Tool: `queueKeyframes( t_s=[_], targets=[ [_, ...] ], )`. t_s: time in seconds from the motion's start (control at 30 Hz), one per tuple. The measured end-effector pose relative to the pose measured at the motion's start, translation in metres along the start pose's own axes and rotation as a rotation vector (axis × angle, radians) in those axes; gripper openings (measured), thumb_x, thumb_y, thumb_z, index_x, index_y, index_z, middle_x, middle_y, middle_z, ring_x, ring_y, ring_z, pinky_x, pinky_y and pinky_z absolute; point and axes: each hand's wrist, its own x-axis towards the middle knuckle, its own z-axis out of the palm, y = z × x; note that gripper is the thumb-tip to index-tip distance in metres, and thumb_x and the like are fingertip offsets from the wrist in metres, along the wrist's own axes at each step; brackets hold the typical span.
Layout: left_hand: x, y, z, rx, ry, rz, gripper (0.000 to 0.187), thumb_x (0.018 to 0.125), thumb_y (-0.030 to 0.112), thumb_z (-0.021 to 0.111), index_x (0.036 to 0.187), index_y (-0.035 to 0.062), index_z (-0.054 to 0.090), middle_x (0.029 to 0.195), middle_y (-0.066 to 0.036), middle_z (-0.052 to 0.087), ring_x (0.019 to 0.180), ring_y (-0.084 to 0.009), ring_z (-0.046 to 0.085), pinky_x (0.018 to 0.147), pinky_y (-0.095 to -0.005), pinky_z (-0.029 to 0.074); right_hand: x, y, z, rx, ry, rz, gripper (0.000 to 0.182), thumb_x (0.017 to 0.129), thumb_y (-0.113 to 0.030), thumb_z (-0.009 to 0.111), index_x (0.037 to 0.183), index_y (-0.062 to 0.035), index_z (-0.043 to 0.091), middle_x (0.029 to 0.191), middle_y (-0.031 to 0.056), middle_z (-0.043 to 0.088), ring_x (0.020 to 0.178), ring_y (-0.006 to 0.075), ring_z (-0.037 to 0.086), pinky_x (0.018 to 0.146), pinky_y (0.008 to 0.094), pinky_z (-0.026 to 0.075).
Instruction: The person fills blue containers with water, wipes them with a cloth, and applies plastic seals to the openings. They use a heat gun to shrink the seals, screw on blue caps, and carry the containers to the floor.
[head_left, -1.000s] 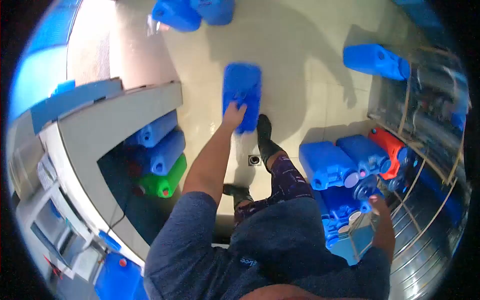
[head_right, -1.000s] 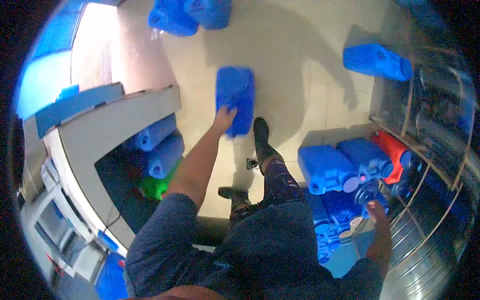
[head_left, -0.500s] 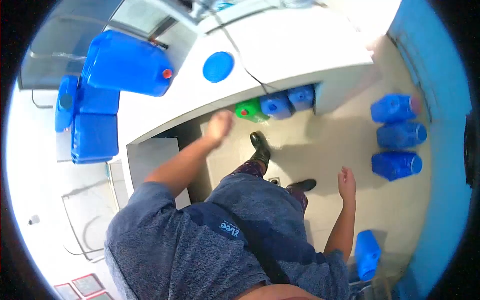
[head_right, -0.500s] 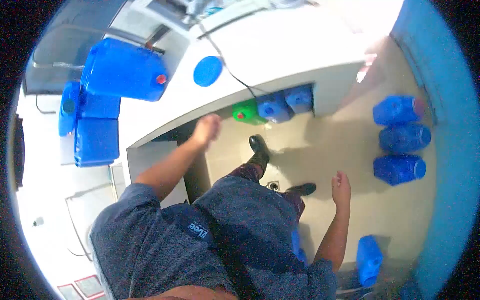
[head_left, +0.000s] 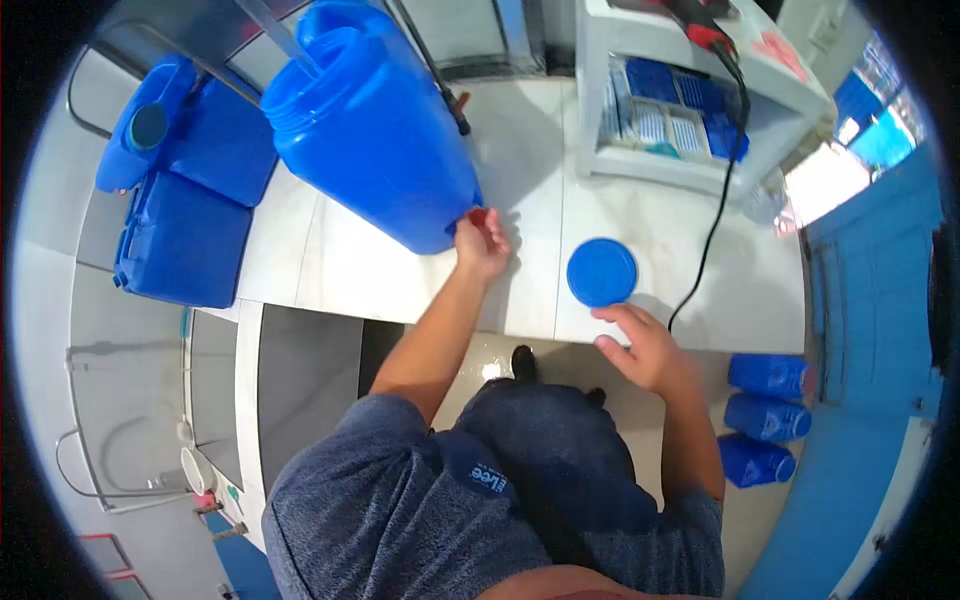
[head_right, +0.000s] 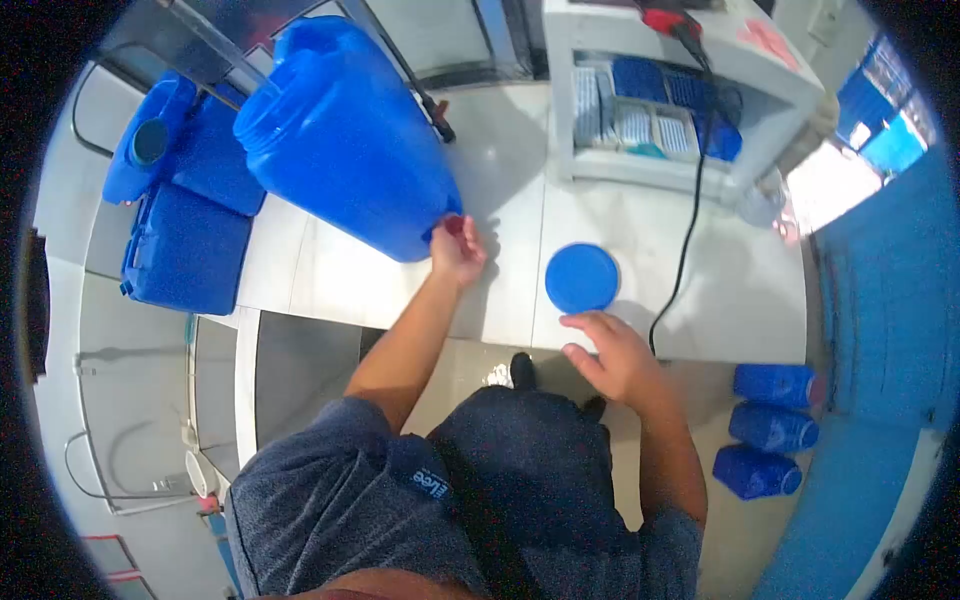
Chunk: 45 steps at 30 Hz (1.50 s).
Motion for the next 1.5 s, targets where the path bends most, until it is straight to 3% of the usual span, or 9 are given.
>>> queueKeyframes(
  t_s=[0.33,0.57,0.73,0.87,0.93,1.23,1.3,1.37,1.5],
  targets=[
    [-0.049,0.022,-0.013,0.454,0.051,-0.003,0.027,0.1,0.042,0.053,0.099,0.0155,0.058,0.093,-0.001,0.065,0.079,-0.0123,0.057,0.068,-0.0247,0.047,0.22,-0.028,0.016,-0.161,0.114,-0.368,0.031,0.093,-0.015,0.059,0.122,-0.0053,0.059,0.115,0.0167,0.062,0.104,0.033,0.063,0.088,0.0411,0.051],
    [-0.128,0.139,-0.064,0.752,0.166,0.844,0.021,0.099,0.021,0.058,0.112,0.0046,0.059,0.095,-0.002,0.064,0.076,-0.0065,0.053,0.068,-0.0226,0.044,0.398,-0.026,0.071,-0.641,0.321,-0.331,0.042,0.095,-0.017,0.051,0.137,-0.0185,0.053,0.114,0.0176,0.062,0.104,0.0379,0.064,0.086,0.0487,0.053],
    [-0.138,0.235,-0.011,0.817,-0.171,1.256,0.062,0.101,0.042,0.047,0.146,0.0005,0.036,0.15,-0.018,0.041,0.136,-0.0294,0.043,0.11,-0.0427,0.035,0.416,-0.014,0.082,-0.727,0.309,-0.22,0.021,0.092,-0.023,0.057,0.111,-0.0146,0.064,0.1,0.0142,0.067,0.093,0.0347,0.068,0.075,0.0502,0.054],
    [-0.118,0.274,0.037,0.699,-0.324,1.25,0.064,0.104,0.05,0.036,0.148,0.0034,0.039,0.148,-0.017,0.045,0.136,-0.0264,0.043,0.116,-0.0422,0.029,0.434,0.001,0.086,-0.244,0.273,-0.173,0.028,0.091,-0.021,0.056,0.115,-0.0078,0.064,0.102,0.0208,0.069,0.096,0.037,0.068,0.083,0.0475,0.053],
    [-0.117,0.296,0.057,0.514,-0.291,0.838,0.065,0.105,0.052,0.032,0.146,0.0022,0.041,0.141,-0.014,0.052,0.129,-0.0243,0.05,0.112,-0.0395,0.036,0.435,-0.006,0.085,-0.218,0.27,-0.17,0.034,0.092,-0.015,0.053,0.123,-0.0057,0.061,0.117,0.0215,0.066,0.104,0.0377,0.066,0.091,0.0459,0.051],
    [-0.031,0.349,0.006,0.866,-0.309,1.215,0.038,0.102,0.022,0.05,0.133,0.0008,0.054,0.123,-0.014,0.064,0.108,-0.0235,0.063,0.094,-0.0361,0.052,0.189,-0.141,-0.09,-0.289,0.744,-0.587,0.021,0.088,-0.015,0.064,0.106,-0.0069,0.069,0.111,0.0144,0.067,0.098,0.0322,0.065,0.083,0.0415,0.054],
    [-0.029,0.354,-0.001,0.857,-0.23,1.235,0.038,0.101,0.022,0.051,0.133,0.0003,0.054,0.123,-0.015,0.064,0.108,-0.0236,0.063,0.094,-0.0359,0.052,0.171,-0.141,-0.176,-0.684,1.02,-0.157,0.028,0.096,-0.035,0.059,0.107,-0.0119,0.071,0.087,0.0094,0.072,0.075,0.0216,0.068,0.067,0.0339,0.054],
    [-0.02,0.369,-0.015,0.823,-0.269,1.203,0.039,0.101,0.023,0.052,0.132,-0.0001,0.054,0.124,-0.015,0.063,0.107,-0.0241,0.064,0.092,-0.0359,0.053,0.18,-0.115,-0.276,-0.94,0.969,-0.015,0.05,0.078,-0.045,0.074,0.096,0.0009,0.072,0.09,0.0235,0.071,0.085,0.0393,0.069,0.079,0.0454,0.054],
    [0.006,0.387,-0.015,0.69,-0.247,0.985,0.034,0.1,0.023,0.052,0.125,0.0003,0.06,0.115,-0.014,0.067,0.097,-0.0225,0.066,0.084,-0.0348,0.055,0.202,-0.056,-0.357,-1.172,0.606,0.381,0.058,0.075,-0.052,0.073,0.093,0.0022,0.073,0.096,0.0254,0.071,0.091,0.0403,0.069,0.081,0.0464,0.054]
  ],
)
